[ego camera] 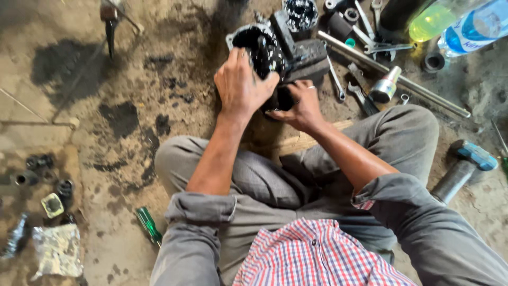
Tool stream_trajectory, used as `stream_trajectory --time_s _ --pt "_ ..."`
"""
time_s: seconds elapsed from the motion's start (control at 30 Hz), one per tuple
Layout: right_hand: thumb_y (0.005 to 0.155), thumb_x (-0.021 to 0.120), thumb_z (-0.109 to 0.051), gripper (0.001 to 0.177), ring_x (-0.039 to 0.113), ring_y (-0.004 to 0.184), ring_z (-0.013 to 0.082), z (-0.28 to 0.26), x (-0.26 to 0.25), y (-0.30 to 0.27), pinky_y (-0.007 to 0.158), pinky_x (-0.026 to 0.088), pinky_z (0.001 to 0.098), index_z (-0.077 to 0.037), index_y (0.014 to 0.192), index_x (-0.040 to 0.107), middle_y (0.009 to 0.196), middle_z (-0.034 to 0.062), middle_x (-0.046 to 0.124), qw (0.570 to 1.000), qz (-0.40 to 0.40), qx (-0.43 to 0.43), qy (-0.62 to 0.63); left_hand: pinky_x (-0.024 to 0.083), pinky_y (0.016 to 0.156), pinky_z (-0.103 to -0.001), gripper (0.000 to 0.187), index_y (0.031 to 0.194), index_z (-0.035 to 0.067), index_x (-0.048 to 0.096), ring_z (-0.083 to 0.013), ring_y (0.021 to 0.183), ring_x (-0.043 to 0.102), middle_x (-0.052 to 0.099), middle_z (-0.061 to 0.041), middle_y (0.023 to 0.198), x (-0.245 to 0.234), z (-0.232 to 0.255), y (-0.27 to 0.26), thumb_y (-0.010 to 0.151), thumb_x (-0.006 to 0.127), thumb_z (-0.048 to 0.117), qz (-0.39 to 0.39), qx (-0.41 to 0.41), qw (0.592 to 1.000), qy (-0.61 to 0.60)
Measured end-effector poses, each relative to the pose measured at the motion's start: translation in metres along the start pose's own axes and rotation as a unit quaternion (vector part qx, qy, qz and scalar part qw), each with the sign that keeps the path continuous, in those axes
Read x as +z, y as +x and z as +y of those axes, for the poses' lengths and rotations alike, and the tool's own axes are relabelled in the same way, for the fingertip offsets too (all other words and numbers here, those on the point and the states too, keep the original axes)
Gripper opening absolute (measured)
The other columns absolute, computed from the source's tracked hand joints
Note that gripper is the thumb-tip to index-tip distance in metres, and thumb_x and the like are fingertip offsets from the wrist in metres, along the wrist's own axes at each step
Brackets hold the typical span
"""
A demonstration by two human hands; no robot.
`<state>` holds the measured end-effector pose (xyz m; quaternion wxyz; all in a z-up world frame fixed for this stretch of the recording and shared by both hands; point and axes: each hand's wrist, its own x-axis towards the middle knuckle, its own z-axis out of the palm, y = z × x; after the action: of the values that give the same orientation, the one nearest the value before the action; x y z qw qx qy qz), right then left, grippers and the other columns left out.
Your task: The person cleans a black grease-covered engine component with a red cloth, then applies more grease to the internal parts of the assembly while it is placed on a workspace on the floor.
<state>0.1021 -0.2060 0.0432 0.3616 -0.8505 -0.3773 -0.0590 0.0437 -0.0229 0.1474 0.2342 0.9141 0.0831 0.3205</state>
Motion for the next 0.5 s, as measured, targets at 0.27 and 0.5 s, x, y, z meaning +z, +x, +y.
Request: stream_trajectory --time_s 0.27,0.5 --pt "0.073 0.088 -0.041 0.046 0.056 0.101 0.0312 0.011 -0.011 0.009 0.085 0.047 0.0459 -0.009 0.103 0.078 0.104 0.0088 0.071 0.993 -0.060 0.024 0.100 0.059 0.068 -0.040 0.044 0.095 0.000 0.066 -0.0290 0.074 0.072 0.071 -0.013 0.090 -0.014 0.001 0.008 0.064 0.082 0.027 -0.043 -0.083 0.990 -0.107" --pt "0.076 0.089 -0.039 0.047 0.057 0.106 0.0337 0.024 -0.011 0.002 0.090 0.048 0.0472 -0.007 0.108 0.075 0.101 0.0103 0.067 0.995 0.023 -0.089 -0.046 0.058 0.073 -0.036 0.036 0.086 0.002 0.065 -0.0232 0.075 0.071 0.073 -0.010 0.083 -0.020 -0.019 -0.004 0.061 0.085 0.018 -0.024 -0.114 0.983 -0.140"
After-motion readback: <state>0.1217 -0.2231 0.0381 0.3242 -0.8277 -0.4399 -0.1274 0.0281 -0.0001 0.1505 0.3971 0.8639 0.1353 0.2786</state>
